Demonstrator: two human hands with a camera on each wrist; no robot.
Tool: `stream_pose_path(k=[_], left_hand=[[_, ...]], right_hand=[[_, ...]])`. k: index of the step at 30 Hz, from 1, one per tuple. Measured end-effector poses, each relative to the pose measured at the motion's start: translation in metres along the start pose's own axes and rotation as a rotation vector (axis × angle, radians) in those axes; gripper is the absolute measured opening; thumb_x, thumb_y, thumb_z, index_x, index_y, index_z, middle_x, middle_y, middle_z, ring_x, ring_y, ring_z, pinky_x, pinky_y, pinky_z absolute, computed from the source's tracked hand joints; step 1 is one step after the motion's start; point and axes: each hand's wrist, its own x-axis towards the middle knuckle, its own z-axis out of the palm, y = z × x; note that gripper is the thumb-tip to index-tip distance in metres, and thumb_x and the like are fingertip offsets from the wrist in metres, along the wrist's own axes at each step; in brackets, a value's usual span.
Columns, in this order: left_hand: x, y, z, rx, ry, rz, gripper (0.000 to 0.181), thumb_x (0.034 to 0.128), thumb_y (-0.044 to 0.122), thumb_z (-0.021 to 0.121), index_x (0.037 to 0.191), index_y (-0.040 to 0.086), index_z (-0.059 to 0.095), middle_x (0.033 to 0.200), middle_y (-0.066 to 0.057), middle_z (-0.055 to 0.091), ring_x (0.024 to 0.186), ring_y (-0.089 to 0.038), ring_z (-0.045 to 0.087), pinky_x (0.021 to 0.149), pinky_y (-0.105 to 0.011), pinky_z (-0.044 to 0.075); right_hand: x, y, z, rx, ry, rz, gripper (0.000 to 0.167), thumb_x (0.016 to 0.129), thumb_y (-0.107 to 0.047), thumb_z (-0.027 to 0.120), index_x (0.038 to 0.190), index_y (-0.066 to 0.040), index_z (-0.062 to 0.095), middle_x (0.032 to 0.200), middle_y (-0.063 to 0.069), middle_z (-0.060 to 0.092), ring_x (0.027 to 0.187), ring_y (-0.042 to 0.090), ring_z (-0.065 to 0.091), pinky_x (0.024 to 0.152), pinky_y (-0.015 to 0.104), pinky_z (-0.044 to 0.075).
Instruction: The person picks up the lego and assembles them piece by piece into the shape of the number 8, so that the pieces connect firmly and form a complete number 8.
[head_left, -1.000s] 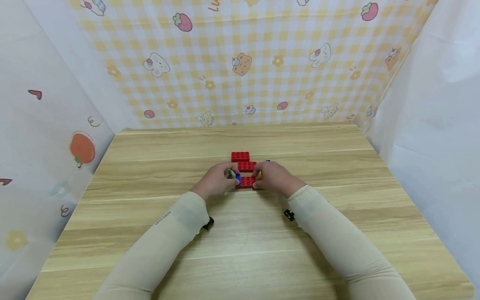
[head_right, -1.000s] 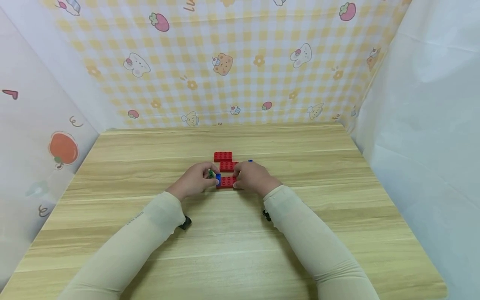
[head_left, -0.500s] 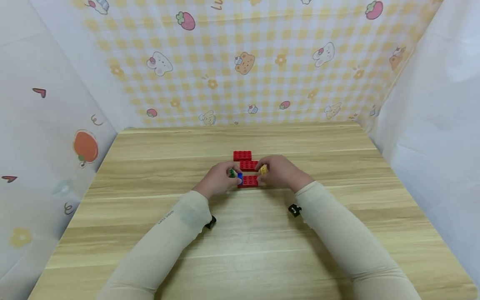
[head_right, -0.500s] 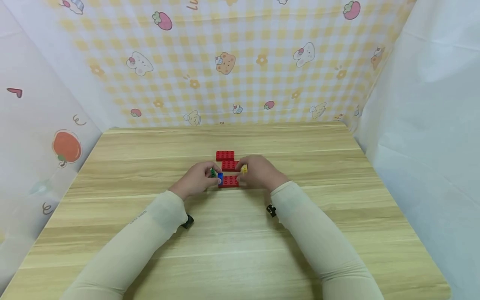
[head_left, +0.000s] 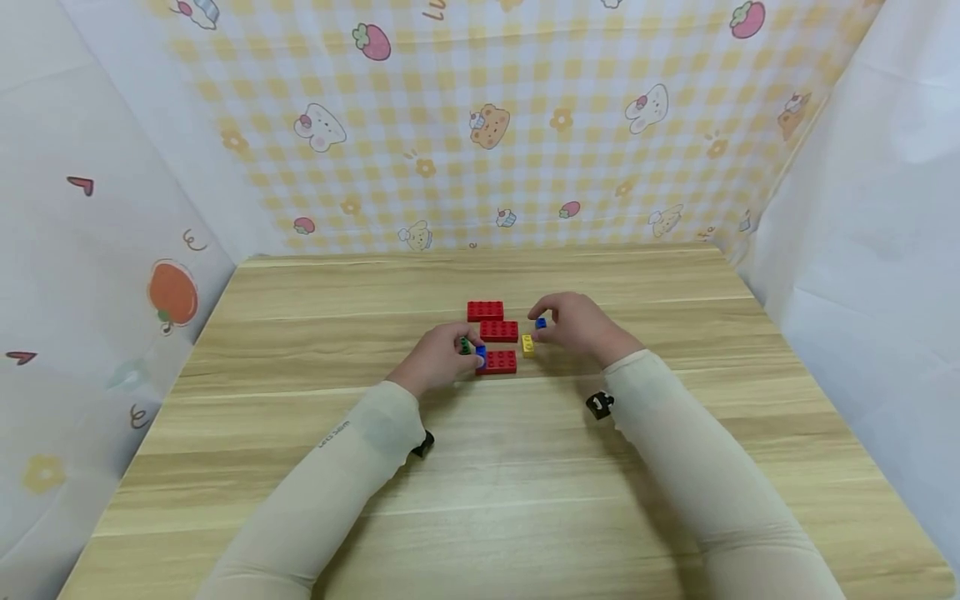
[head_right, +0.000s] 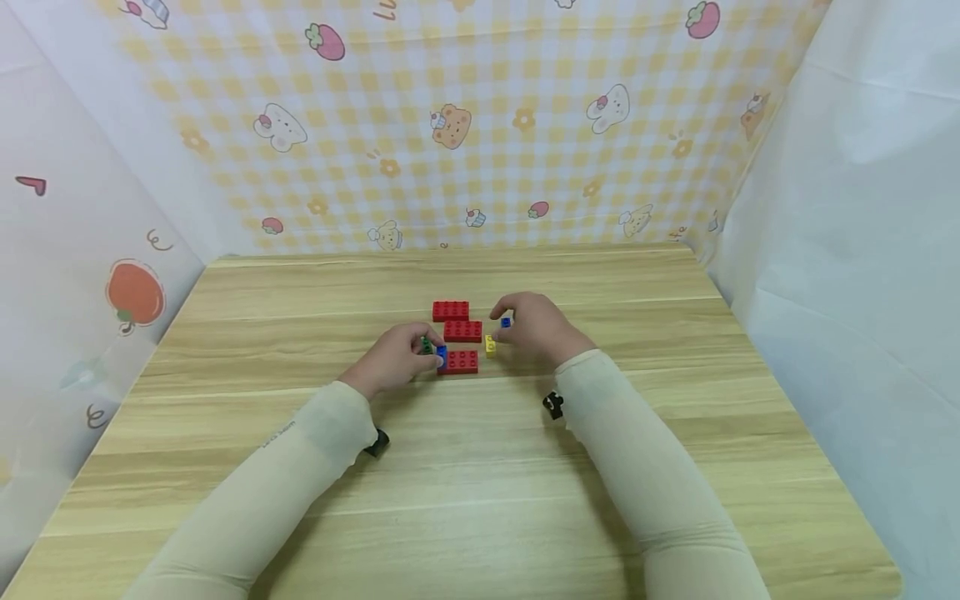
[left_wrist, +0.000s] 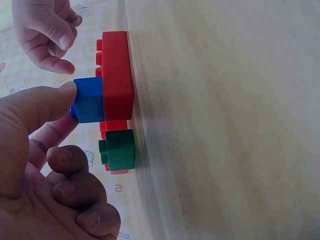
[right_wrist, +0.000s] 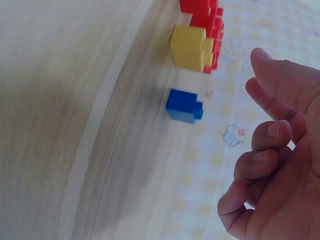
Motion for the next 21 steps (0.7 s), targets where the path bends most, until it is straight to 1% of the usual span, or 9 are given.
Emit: stream_pose_path(k=[3, 11, 17, 21], left_hand=[[0.0, 0.0, 0.0, 0.002, 0.0, 0.008, 0.016, 0.0988, 0.02, 0.076, 0.113, 0.017, 0.071, 0.084, -0.006, 0.052, 0.071, -0.021, 0.047, 0.062, -0.032, 0.039], [0.001, -0.002, -0.001, -0.006, -0.005, 0.005, 0.014, 0.0989, 0.02, 0.076, 0.112, 0.017, 0.07, 0.087, -0.007, 0.053, 0.074, -0.022, 0.049, 0.063, -0.032, 0.041], [0.0, -0.001, -0.002, -0.011, -0.015, 0.01, 0.015, 0.0991, 0.02, 0.076, 0.112, 0.016, 0.07, 0.088, -0.007, 0.052, 0.074, -0.021, 0.049, 0.063, -0.031, 0.042], [0.0, -0.001, -0.002, -0.019, -0.019, 0.015, 0.015, 0.0991, 0.019, 0.076, 0.112, 0.015, 0.069, 0.087, -0.007, 0.053, 0.072, -0.02, 0.049, 0.062, -0.03, 0.042]], right_hand=[[0.004, 0.007, -0.001, 0.005, 0.009, 0.012, 0.035, 0.096, -0.024, 0.079, 0.129, -0.013, 0.072, 0.104, 0.01, 0.063, 0.096, 0.028, 0.053, 0.08, 0.039, 0.046], [0.013, 0.026, -0.001, 0.084, -0.008, 0.097, 0.033, 0.098, -0.023, 0.075, 0.131, -0.017, 0.07, 0.104, 0.011, 0.06, 0.089, 0.027, 0.054, 0.074, 0.038, 0.047], [0.016, 0.032, 0.0, 0.112, -0.023, 0.121, 0.034, 0.098, -0.022, 0.076, 0.131, -0.018, 0.07, 0.104, 0.012, 0.059, 0.088, 0.027, 0.053, 0.073, 0.037, 0.047], [0.018, 0.033, 0.002, 0.117, -0.029, 0.122, 0.034, 0.098, -0.021, 0.076, 0.131, -0.018, 0.07, 0.105, 0.012, 0.06, 0.088, 0.028, 0.053, 0.073, 0.037, 0.047]])
